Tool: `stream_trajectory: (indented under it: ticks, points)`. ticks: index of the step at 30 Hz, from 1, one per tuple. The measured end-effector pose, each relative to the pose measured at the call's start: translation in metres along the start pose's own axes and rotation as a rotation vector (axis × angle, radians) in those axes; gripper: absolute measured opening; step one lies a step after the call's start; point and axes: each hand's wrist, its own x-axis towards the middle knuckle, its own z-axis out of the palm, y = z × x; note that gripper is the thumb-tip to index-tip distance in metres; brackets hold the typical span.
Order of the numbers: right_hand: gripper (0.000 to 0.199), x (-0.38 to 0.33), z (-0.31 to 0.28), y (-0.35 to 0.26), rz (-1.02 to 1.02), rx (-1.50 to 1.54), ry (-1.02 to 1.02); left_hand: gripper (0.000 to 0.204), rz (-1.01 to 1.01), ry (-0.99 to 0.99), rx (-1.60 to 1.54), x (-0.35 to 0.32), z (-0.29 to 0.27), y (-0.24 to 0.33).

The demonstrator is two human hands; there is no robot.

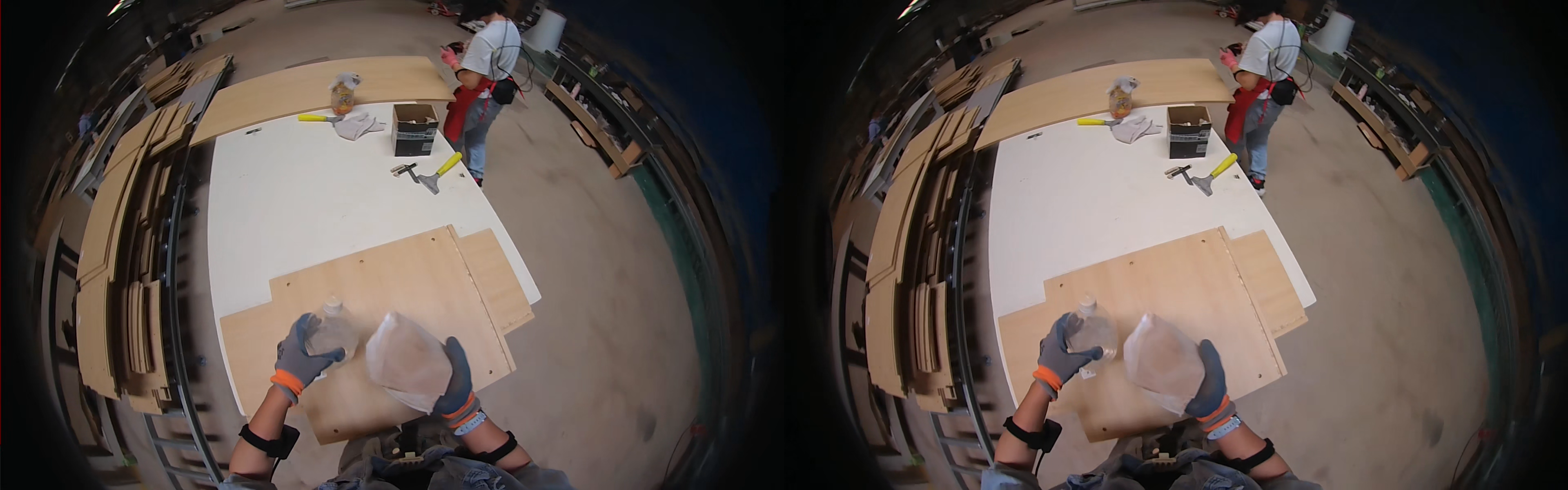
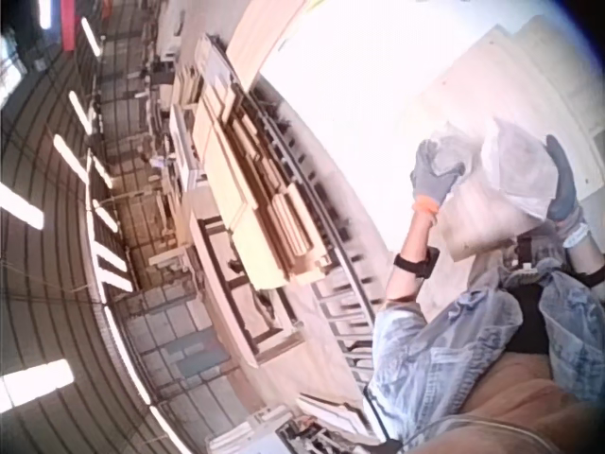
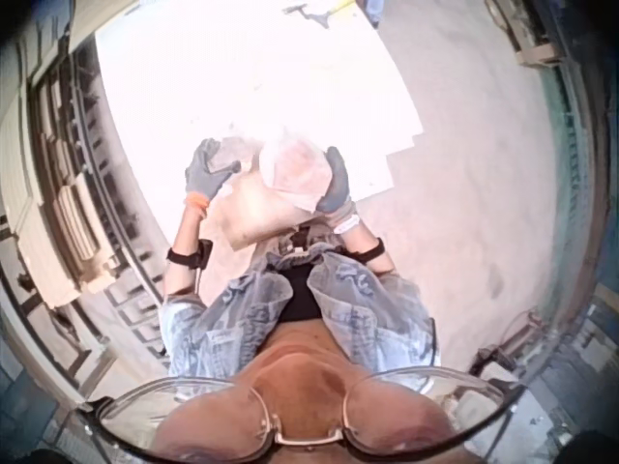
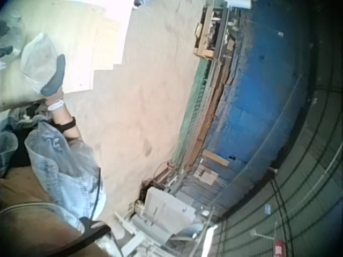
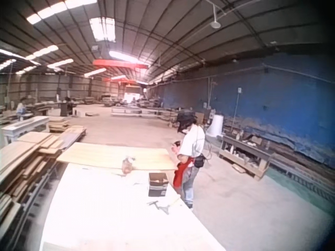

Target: Cleaning and stacking wood panels on a table in a manufacturing facility.

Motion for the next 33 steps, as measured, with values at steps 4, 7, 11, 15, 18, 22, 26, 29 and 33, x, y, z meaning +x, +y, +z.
stream_trajectory:
  ticks: [4, 7, 11, 15, 18, 22, 26, 29, 33]
  points:
    - [0.064, 0.009, -0.019, -0.029, 0.033, 0.169, 0.098, 0.084, -0.005, 0.197, -0.135, 0.066, 0.014, -0.024]
    - [0.061, 0.03, -0.057, -0.051, -0.006, 0.233, 0.196, 0.084, -0.029, 0.335, -0.085, 0.125, 0.033, -0.011]
    - [0.059, 0.055, -0.081, -0.073, 0.076, 0.329, 0.299, 0.086, -0.158, 0.465, 0.013, 0.2, 0.062, -0.014]
    - [0.057, 0.076, -0.099, -0.086, 0.073, 0.39, 0.291, 0.082, -0.059, 0.655, -0.132, 0.27, 0.092, -0.041]
    - [0.057, 0.084, -0.112, -0.093, 0.05, 0.396, 0.34, 0.078, -0.058, 0.672, -0.129, 0.311, 0.114, -0.034]
    - [0.058, 0.089, -0.128, -0.096, 0.057, 0.398, 0.388, 0.083, -0.138, 0.662, -0.113, 0.337, 0.132, -0.046]
    - [0.06, 0.091, -0.12, -0.1, 0.021, 0.353, 0.346, 0.084, -0.248, 0.482, -0.035, 0.336, 0.126, -0.06]
    - [0.061, 0.087, -0.118, -0.093, -0.002, 0.343, 0.391, 0.078, -0.273, 0.464, 0.289, 0.313, 0.109, -0.068]
    - [0.062, 0.074, -0.104, -0.084, -0.035, 0.345, 0.365, 0.038, -0.148, 0.275, -0.151, 0.23, 0.059, 0.0]
